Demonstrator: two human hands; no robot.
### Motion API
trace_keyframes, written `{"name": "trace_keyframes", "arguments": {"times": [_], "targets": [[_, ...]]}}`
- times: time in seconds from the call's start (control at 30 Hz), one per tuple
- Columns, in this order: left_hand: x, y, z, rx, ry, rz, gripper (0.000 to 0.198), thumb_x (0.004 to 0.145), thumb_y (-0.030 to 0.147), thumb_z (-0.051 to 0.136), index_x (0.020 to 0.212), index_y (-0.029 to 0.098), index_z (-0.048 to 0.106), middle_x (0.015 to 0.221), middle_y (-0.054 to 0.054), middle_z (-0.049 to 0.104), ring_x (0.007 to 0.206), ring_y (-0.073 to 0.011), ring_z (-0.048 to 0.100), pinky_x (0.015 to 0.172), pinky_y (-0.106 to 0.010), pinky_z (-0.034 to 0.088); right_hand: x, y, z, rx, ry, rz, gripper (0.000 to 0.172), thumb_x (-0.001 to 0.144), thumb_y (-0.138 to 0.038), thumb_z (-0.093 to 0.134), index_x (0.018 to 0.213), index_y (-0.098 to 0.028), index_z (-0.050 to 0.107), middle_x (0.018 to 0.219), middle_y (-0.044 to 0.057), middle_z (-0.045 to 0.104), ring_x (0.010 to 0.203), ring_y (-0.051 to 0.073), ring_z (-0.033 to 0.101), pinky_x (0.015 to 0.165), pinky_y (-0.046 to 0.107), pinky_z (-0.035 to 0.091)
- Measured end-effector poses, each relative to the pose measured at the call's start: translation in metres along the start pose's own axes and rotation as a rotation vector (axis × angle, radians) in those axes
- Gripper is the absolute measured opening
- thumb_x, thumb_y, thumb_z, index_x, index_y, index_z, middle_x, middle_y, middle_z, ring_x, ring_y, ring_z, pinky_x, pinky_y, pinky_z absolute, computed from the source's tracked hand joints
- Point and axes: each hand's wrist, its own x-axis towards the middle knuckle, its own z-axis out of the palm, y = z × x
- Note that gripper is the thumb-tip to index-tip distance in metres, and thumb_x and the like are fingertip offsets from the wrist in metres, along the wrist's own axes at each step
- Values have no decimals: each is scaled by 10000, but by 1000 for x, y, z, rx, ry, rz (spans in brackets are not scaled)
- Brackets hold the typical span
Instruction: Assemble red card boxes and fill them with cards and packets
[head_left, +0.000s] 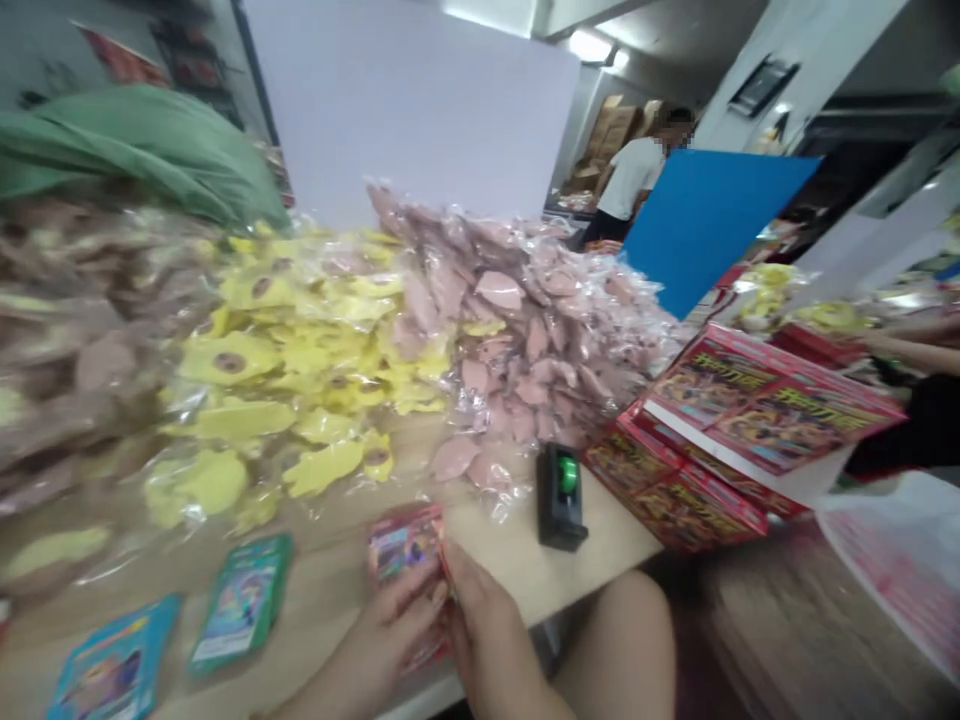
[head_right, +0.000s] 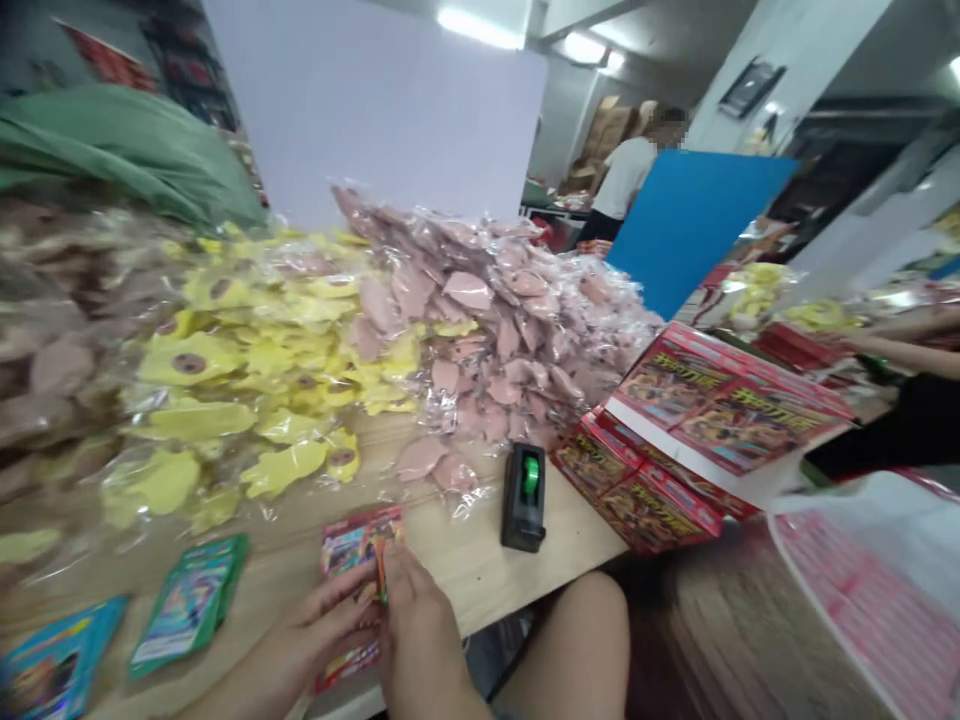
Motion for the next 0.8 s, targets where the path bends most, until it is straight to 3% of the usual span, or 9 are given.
{"name": "trace_keyframes", "arguments": {"times": [0.1, 0.17, 0.27, 0.33, 0.4, 0.53, 0.63, 0.73, 0.8], "targets": [[8, 14, 2, 397, 34, 179, 566, 783, 463, 514, 1283, 219, 409, 1288, -122, 471, 1162, -266, 454, 932, -423, 401, 7, -9, -42, 352, -45, 245, 339, 803, -157, 440, 1104, -173, 596, 1058, 88, 649, 978, 203, 593, 878, 356, 461], [9, 23, 8, 651, -15, 205, 626, 773, 397, 546, 1332, 225, 324, 1316, -133, 440, 1183, -281, 433, 957, -448, 372, 7, -13, -58, 644, -75, 453, 227, 803, -239, 508, 980, -176, 634, 890, 39, 678, 828, 169, 621, 778, 296, 487], [3, 28, 24, 855, -173, 173, 872, 671, 386, 656, 1380, 185, 190, 1242, -158, 506, 1092, -291, 510, 908, -430, 419, 2, -16, -55, 945, 49, 714, 227, 722, -366, 633, 802, -153, 624, 652, -11, 629, 607, 126, 584, 606, 227, 471], [-3, 29, 34, 938, -181, 187, 1080, 541, 460, 733, 1388, 135, 147, 1280, -189, 458, 1121, -324, 473, 933, -442, 397, -4, -15, -43, 993, 177, 825, 278, 656, -409, 689, 714, -152, 600, 582, -23, 599, 538, 116, 553, 535, 208, 447], [-9, 29, 40, 1027, -122, 197, 1143, 475, 538, 735, 1377, 98, 187, 1322, -205, 399, 1175, -359, 399, 989, -478, 324, -9, -14, -32, 999, 270, 877, 308, 598, -423, 727, 684, -161, 588, 565, -22, 599, 523, 126, 553, 506, 214, 446], [-15, 30, 41, 1200, -33, 247, 925, 650, 456, 618, 1373, 64, 195, 1320, -193, 397, 1212, -336, 346, 1048, -481, 207, -8, -14, -21, 1071, 282, 908, 359, 532, -420, 761, 747, -181, 600, 658, 8, 658, 605, 186, 613, 547, 276, 496], [-17, 30, 37, 1275, -20, 305, 950, 667, 506, 597, 1378, 61, 152, 1358, -198, 338, 1229, -341, 311, 1058, -480, 173, -1, -16, -18, 1090, 337, 935, 423, 495, -408, 779, 816, -194, 606, 764, 35, 688, 682, 220, 637, 553, 292, 512], [-15, 30, 27, 1318, 11, 307, 934, 678, 454, 622, 1371, 52, 142, 1318, -196, 380, 1188, -332, 358, 1041, -477, 215, 5, -17, -17, 1090, 362, 893, 433, 534, -395, 765, 888, -201, 610, 857, 46, 691, 739, 207, 639, 583, 268, 514], [-13, 30, 17, 1316, -37, 317, 832, 722, 374, 611, 1363, 87, 164, 1263, -167, 438, 1133, -294, 421, 990, -436, 315, 6, -18, -18, 1075, 271, 849, 399, 564, -365, 757, 897, -195, 619, 860, 43, 684, 731, 186, 635, 590, 248, 508]]}}
